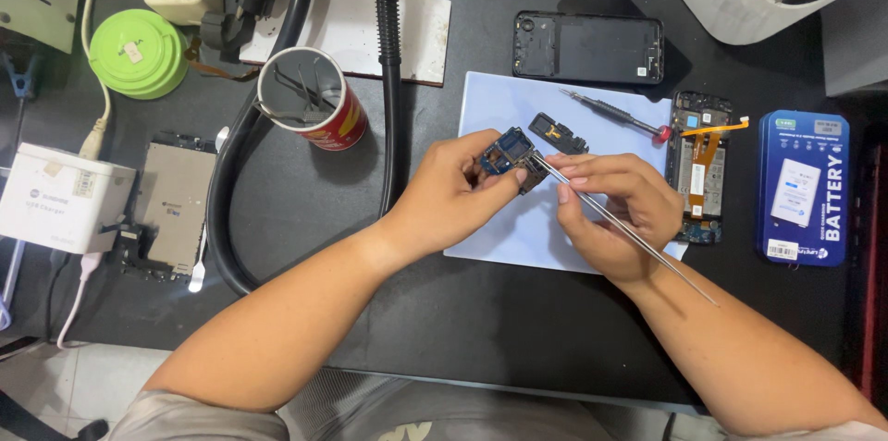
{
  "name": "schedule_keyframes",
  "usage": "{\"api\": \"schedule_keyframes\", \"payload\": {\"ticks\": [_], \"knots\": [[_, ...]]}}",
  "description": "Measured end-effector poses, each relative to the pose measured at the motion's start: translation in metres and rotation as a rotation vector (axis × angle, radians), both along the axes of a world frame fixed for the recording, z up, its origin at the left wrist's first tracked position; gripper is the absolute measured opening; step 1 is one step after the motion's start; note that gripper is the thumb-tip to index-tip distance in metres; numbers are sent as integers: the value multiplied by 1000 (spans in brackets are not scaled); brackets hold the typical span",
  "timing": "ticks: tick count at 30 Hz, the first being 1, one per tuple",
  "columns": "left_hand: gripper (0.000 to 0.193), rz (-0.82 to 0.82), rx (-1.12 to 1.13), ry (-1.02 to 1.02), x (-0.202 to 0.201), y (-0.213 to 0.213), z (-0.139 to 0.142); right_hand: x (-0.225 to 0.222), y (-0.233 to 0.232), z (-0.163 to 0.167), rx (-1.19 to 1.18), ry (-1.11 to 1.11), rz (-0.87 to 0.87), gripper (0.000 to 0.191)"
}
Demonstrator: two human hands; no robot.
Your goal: The person holds a small blue circuit board and uses tweezers to manipulate components on its surface. They repeatedly probe and adjust small parts while rotating the board to access different areas. The task involves precise handling of electronic components without visible soldering or assembly completion.
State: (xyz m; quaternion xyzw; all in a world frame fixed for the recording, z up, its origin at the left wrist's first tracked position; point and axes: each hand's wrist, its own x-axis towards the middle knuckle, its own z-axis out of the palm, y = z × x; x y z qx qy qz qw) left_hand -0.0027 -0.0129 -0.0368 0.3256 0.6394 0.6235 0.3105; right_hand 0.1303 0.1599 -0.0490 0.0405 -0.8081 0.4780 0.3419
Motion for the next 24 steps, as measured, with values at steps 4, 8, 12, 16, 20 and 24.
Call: {"api": "schedule_keyframes", "payload": {"ticks": [4, 8, 12, 16, 20, 24], "knots": [[11, -1, -11, 21, -1, -1, 0, 0, 0, 1, 2, -2, 2, 15], [12, -3, 1, 9, -1, -1, 0, 1, 1, 1, 9, -8, 5, 15], [12, 0, -13, 23, -1, -1, 2, 1, 2, 1, 13, -20, 22, 14], [12, -1, 0, 18, -1, -1, 2, 2, 1, 1, 0, -19, 18, 14], [11, 0, -6, 17, -1, -1, 2, 2, 0, 2, 21, -14, -5, 14], [11, 1, -19, 21, -1, -1, 2, 2, -1, 3, 18, -5, 7, 13]]}}
